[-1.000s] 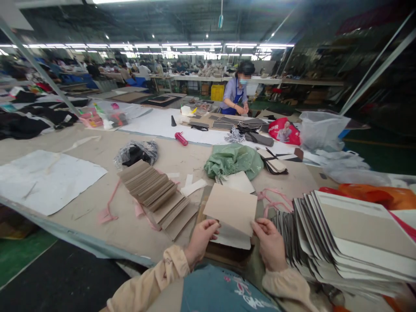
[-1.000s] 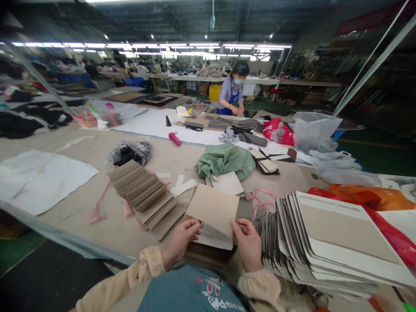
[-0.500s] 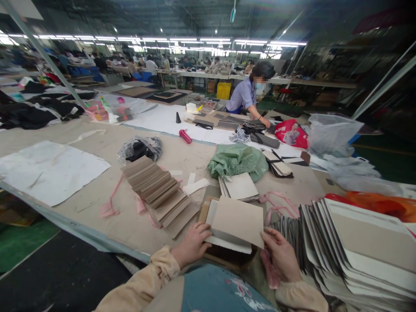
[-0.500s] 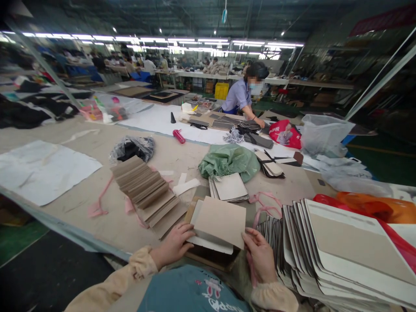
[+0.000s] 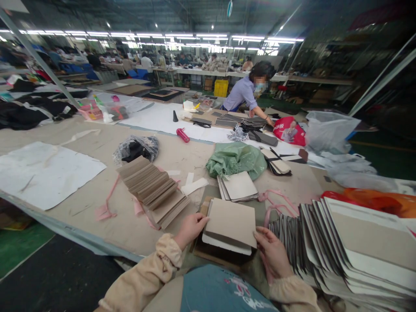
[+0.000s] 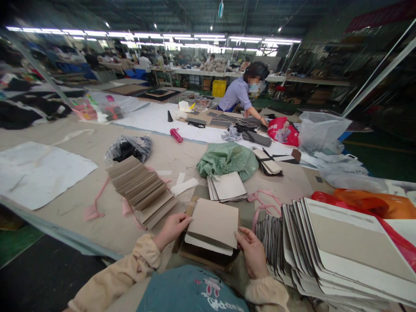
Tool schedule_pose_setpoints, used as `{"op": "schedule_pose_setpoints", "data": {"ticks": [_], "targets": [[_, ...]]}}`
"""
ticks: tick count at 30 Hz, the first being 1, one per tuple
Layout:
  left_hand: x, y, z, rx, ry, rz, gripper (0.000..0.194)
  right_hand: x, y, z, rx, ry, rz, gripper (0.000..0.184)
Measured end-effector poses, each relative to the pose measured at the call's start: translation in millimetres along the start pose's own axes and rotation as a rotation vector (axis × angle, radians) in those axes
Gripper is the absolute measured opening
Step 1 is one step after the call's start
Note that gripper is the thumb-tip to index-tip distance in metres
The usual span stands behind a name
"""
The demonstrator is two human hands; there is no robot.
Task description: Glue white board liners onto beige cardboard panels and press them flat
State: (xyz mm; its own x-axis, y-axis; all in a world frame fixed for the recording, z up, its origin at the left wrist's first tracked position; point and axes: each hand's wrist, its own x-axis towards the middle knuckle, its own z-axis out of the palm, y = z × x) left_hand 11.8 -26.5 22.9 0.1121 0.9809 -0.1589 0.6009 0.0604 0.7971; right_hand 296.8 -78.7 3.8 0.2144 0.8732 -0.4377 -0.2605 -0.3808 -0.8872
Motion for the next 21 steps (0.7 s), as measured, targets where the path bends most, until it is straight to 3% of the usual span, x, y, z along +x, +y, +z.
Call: {"op": "schedule_pose_setpoints", "data": {"ticks": [9,21], "targets": [[10,-7,6.2,0.205,-0.059,-0.075,0.026,15,10,6,-0.384,0.034,-0.091,0.053],[15,-7,14.2,0.467,-0.14,-0.104,0.032,30,9,5,-0.877,0.065,-0.121,0.023]]}}
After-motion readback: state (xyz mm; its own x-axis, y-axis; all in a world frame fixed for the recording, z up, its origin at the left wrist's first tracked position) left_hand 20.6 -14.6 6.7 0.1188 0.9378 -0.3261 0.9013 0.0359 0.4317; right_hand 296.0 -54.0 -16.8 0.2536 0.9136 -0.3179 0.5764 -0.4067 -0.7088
